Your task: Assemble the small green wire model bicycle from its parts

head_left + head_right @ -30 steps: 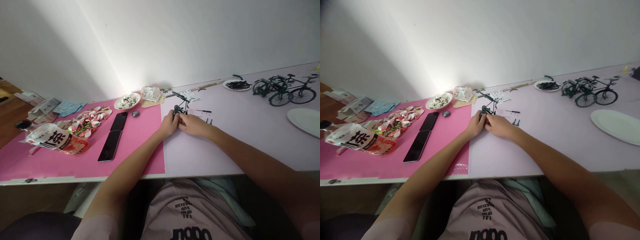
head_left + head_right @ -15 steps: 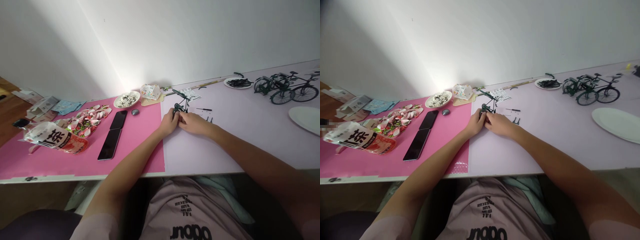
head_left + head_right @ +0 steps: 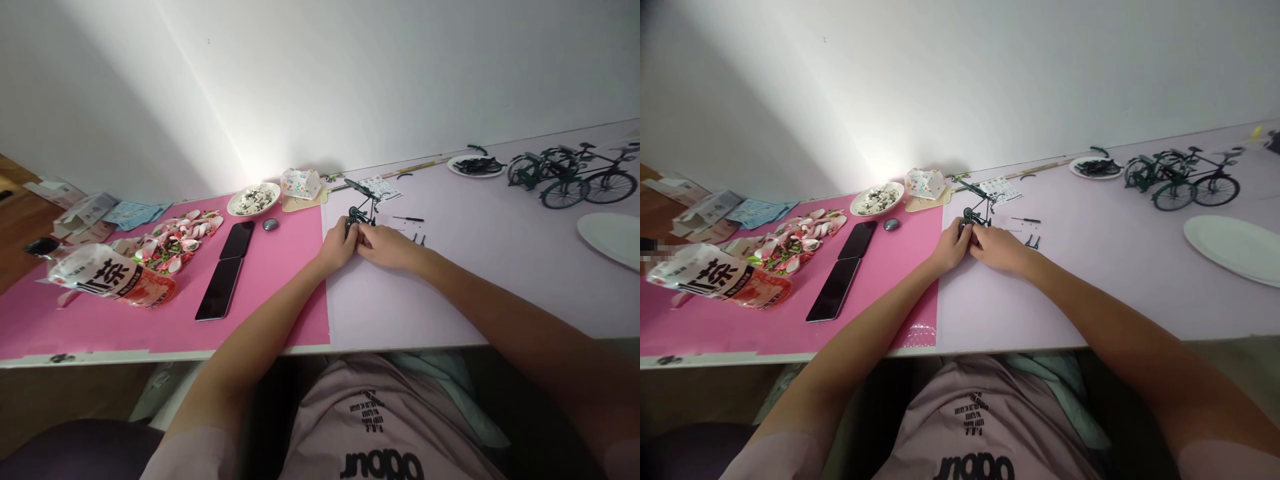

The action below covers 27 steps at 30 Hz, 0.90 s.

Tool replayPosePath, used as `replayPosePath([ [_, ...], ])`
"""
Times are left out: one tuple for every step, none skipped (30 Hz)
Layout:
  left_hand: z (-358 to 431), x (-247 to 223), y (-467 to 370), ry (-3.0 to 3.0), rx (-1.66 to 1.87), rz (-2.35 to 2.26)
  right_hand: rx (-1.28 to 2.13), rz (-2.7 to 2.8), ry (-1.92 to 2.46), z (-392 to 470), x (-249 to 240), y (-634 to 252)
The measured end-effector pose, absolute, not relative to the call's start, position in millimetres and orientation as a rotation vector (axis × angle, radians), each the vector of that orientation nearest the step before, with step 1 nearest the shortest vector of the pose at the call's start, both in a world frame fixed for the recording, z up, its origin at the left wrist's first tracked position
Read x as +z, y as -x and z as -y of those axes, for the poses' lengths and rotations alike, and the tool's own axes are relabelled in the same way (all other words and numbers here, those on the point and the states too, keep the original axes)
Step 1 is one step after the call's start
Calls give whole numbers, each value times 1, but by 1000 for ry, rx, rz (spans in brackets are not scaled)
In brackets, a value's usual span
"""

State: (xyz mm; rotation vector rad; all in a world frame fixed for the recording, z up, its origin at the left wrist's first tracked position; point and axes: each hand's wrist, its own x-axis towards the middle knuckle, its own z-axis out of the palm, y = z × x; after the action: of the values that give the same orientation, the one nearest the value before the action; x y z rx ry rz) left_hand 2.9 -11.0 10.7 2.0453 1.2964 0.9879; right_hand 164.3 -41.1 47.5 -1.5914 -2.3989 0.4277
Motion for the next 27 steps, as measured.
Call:
replayPosePath([
  [11,11,-3,-2043,989,-1294,431,2397,1596,41,48,-164],
  [11,11,-3,-2041,989,-1291,434,2396,1598,41,48,-164],
  [11,11,-3,-2040,989,-1290,437,2394,1598,41,48,-164],
  [12,11,-3,-2039,991,-1290,438,2393,1598,42,48,-164],
  [12,11,-3,-2039,991,-1290,436,2390,1599,42,48,-164],
  [12,11,-3,-2039,991,-1291,434,2388,1599,42,48,-164],
  [12,11,-2,-2039,991,-1293,434,2386,1600,42,48,-164],
  [12,11,-2,-2038,990,-1294,437,2385,1600,42,47,-164],
  [11,11,-2,-2038,990,-1295,439,2384,1600,41,47,-164],
  [11,10,-2,-2038,990,-1294,441,2384,1597,41,47,-164],
  [11,10,-3,-2038,991,-1291,442,2384,1593,41,46,-164],
  [10,10,-3,-2039,992,-1288,441,2384,1589,41,46,-164],
  [10,10,-3,-2041,992,-1284,438,2384,1586,40,46,-165],
  [10,10,-3,-2042,993,-1281,436,2384,1583,40,45,-165],
  [10,10,-3,-2043,995,-1281,435,2384,1581,40,45,-165],
  [10,10,-3,-2044,997,-1283,436,2384,1579,40,45,-165],
  [10,10,-3,-2044,999,-1285,436,2382,1580,40,44,-165],
  [11,10,-3,-2044,1000,-1287,436,2381,1581,40,44,-165],
  [11,10,-3,-2043,1002,-1290,434,2380,1581,40,44,-165],
  [11,10,-3,-2042,1002,-1291,430,2380,1581,40,44,-165],
  [11,10,-3,-2041,1002,-1290,428,2380,1581,40,44,-165],
  [11,11,-3,-2040,1001,-1288,429,2379,1582,40,45,-165],
  [11,11,-3,-2039,1000,-1287,431,2379,1582,40,45,-165],
  [12,11,-3,-2038,999,-1285,435,2380,1582,40,45,-165],
  [12,11,-3,-2038,997,-1284,438,2379,1584,40,45,-165],
  [12,12,-3,-2037,996,-1283,440,2380,1585,40,45,-165],
  [12,12,-3,-2037,997,-1282,440,2381,1587,39,45,-165],
])
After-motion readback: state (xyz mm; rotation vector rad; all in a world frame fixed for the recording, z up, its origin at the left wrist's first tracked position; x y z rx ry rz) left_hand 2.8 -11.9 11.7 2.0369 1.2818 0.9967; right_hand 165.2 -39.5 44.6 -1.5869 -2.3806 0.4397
